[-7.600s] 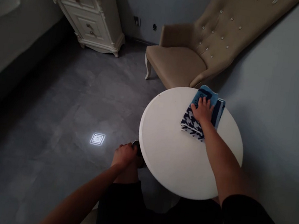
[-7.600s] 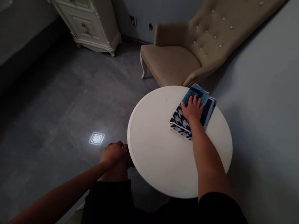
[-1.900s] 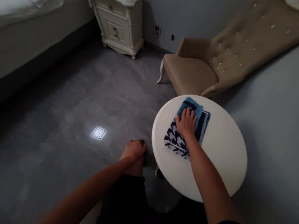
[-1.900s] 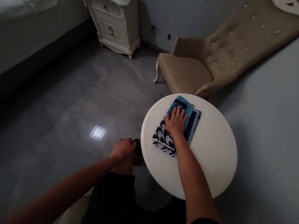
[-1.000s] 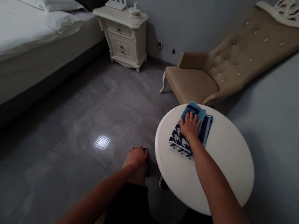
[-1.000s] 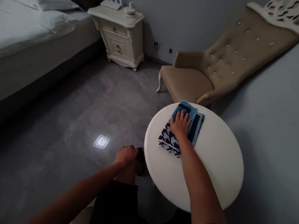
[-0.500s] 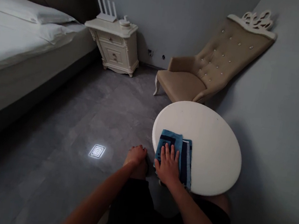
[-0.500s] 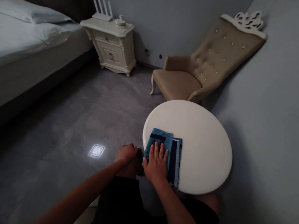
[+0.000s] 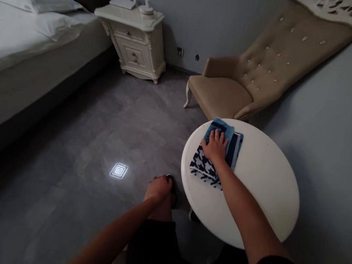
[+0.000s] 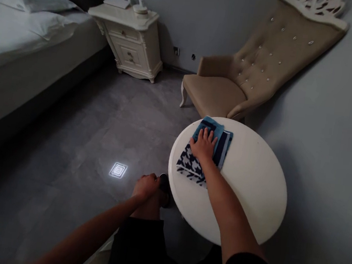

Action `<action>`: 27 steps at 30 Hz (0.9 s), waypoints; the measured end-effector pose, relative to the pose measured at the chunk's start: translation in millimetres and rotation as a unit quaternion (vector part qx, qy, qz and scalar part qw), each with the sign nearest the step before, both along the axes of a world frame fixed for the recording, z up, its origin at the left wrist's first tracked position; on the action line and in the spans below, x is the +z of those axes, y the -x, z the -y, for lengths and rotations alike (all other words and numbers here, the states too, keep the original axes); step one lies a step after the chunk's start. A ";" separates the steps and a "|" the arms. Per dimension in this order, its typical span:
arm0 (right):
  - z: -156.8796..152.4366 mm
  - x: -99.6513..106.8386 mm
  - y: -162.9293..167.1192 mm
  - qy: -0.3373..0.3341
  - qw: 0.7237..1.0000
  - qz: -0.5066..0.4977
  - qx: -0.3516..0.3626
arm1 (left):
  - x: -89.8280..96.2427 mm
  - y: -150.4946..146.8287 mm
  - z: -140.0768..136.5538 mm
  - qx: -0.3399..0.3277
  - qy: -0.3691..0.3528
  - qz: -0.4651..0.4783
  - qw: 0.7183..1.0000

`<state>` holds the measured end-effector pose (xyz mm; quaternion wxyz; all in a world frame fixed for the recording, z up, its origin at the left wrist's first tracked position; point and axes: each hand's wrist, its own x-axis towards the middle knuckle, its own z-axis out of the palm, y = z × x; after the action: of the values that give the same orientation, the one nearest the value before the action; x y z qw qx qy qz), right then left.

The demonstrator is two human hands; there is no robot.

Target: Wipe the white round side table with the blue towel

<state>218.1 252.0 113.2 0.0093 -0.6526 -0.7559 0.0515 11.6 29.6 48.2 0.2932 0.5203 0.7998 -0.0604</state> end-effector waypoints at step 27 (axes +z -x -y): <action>10.8 -3.1 0.4 -0.009 1.000 0.004 0.012 | 13.5 -7.5 -6.3 0.022 0.012 0.002 1.000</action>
<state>217.7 241.1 110.1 0.0116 -0.6433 -0.7644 0.0417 19.0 35.9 61.7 0.3023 0.4990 0.8098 -0.0620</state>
